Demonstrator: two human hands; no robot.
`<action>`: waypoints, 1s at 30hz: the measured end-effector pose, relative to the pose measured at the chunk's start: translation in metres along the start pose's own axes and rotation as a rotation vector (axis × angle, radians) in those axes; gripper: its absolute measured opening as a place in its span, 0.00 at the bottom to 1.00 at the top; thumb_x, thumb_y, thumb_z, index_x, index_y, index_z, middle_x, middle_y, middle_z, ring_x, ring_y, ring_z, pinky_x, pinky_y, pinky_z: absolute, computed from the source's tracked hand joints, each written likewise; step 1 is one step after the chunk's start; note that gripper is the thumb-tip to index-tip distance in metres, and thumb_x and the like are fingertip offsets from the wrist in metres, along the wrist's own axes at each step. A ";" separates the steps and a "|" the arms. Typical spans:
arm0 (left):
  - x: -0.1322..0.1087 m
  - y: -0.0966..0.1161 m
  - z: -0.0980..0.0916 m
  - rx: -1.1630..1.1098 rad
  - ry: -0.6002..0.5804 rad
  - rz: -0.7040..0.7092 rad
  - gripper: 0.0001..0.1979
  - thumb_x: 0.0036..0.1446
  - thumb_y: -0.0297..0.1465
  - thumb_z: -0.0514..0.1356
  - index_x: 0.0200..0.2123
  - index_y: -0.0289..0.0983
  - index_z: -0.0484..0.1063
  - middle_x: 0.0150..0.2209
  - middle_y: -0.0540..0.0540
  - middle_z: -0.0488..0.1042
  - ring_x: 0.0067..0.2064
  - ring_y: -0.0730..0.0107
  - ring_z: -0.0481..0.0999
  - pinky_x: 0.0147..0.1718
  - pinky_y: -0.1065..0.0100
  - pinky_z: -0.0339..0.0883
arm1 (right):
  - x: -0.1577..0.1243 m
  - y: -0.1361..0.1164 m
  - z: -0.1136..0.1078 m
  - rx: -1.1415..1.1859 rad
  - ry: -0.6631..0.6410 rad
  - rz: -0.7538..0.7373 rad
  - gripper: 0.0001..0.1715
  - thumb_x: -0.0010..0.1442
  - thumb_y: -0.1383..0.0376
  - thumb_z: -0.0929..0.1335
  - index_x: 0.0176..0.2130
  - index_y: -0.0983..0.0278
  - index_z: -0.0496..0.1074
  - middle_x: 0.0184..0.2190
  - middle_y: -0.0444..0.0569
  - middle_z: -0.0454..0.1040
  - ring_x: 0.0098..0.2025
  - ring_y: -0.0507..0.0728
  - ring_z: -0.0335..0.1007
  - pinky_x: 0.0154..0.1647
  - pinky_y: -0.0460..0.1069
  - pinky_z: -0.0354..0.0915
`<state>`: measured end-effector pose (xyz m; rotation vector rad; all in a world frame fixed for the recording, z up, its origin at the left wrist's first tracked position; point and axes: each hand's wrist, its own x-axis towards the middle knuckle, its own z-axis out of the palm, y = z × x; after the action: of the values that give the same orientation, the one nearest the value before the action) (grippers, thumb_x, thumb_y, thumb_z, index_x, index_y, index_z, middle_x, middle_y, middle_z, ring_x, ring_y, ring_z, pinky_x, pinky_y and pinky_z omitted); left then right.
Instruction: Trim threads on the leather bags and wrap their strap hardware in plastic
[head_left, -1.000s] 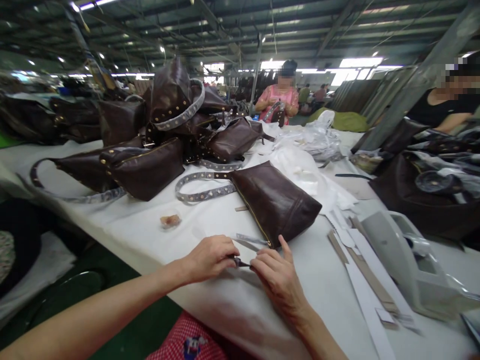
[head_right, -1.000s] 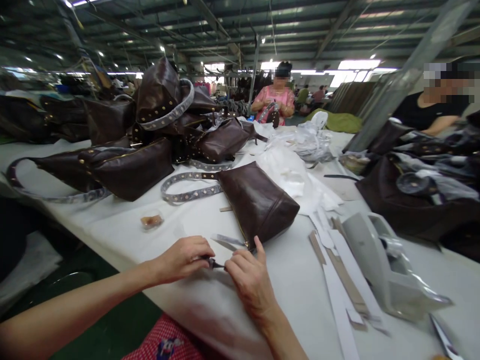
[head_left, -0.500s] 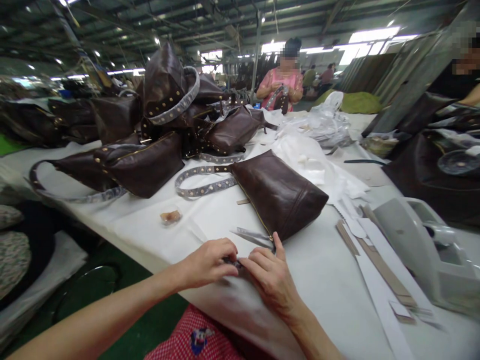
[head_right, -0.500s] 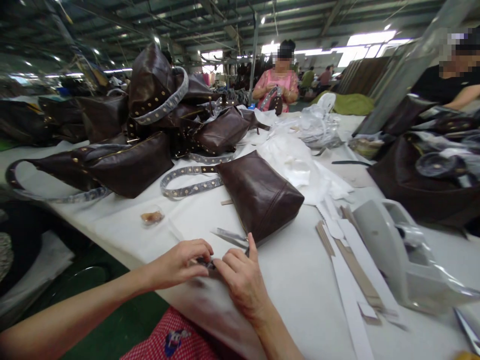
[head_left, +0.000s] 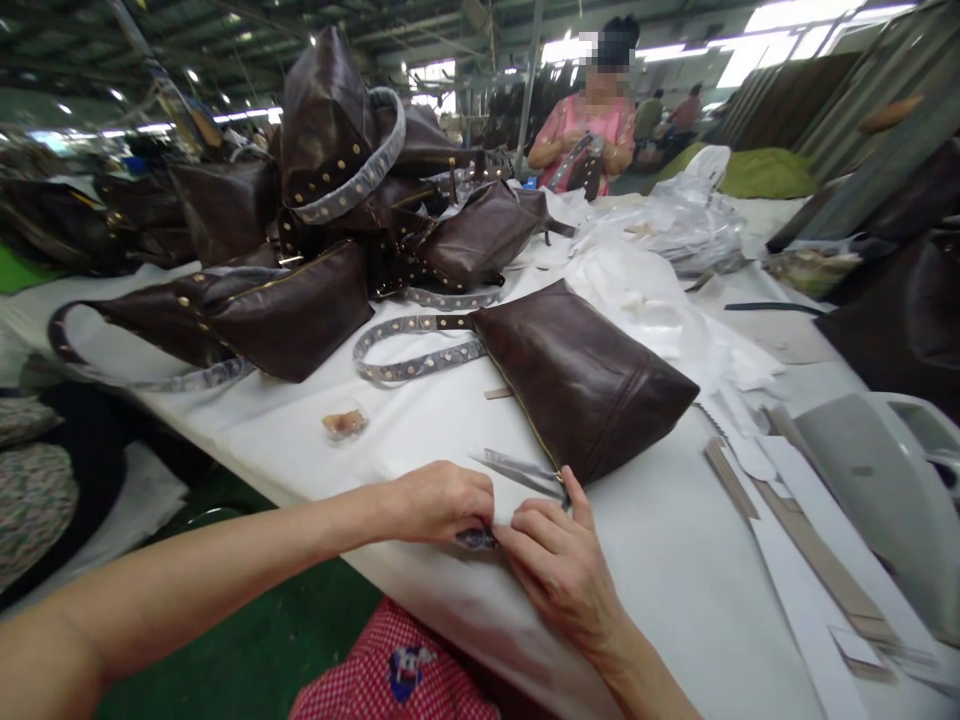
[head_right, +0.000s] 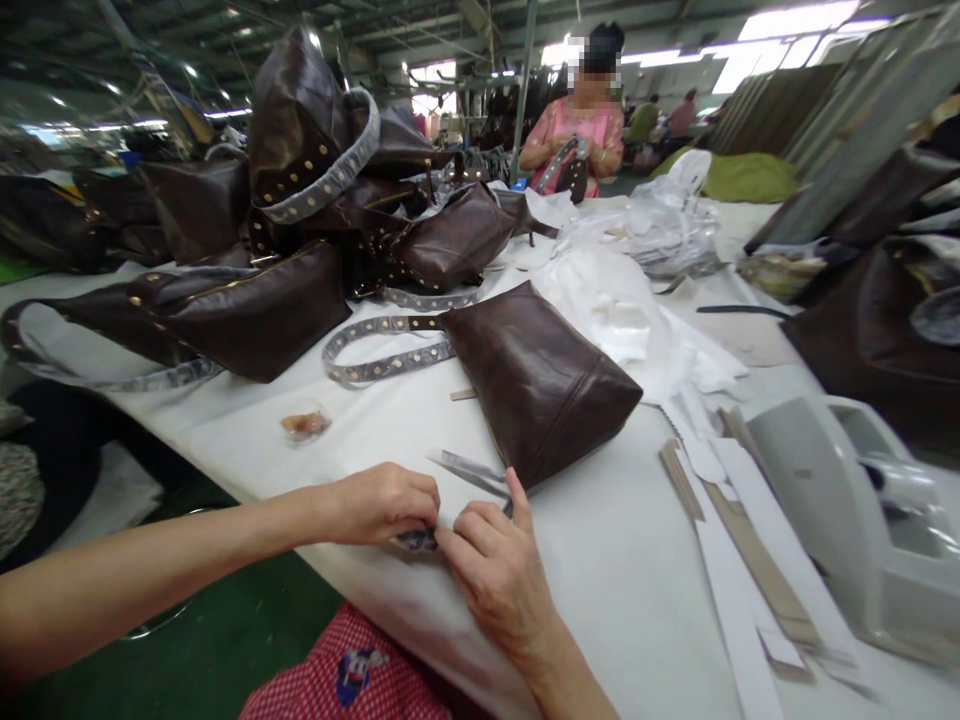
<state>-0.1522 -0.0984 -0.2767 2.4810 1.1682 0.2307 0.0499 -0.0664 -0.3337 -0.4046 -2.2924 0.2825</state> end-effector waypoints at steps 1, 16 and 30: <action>0.000 -0.001 0.000 0.048 -0.010 0.016 0.06 0.56 0.21 0.58 0.31 0.35 0.73 0.33 0.48 0.75 0.32 0.73 0.73 0.30 0.75 0.65 | 0.000 0.000 0.000 0.005 -0.006 0.005 0.14 0.66 0.68 0.60 0.36 0.60 0.73 0.25 0.41 0.71 0.34 0.52 0.69 0.68 0.66 0.35; 0.002 -0.004 0.000 0.127 -0.023 0.084 0.06 0.55 0.21 0.57 0.29 0.37 0.68 0.33 0.48 0.72 0.32 0.73 0.71 0.28 0.73 0.62 | 0.000 0.002 0.003 0.024 -0.056 0.038 0.19 0.68 0.67 0.58 0.32 0.60 0.73 0.24 0.41 0.69 0.34 0.52 0.67 0.67 0.65 0.34; -0.003 0.018 -0.009 0.006 0.180 -0.198 0.06 0.61 0.27 0.54 0.36 0.35 0.72 0.33 0.47 0.76 0.35 0.70 0.74 0.35 0.70 0.65 | 0.012 0.002 0.002 0.109 -0.005 0.153 0.13 0.65 0.66 0.62 0.30 0.61 0.71 0.24 0.40 0.68 0.32 0.52 0.67 0.66 0.63 0.37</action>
<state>-0.1441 -0.1092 -0.2613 2.3676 1.4793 0.4019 0.0410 -0.0602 -0.3277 -0.5239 -2.2422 0.4831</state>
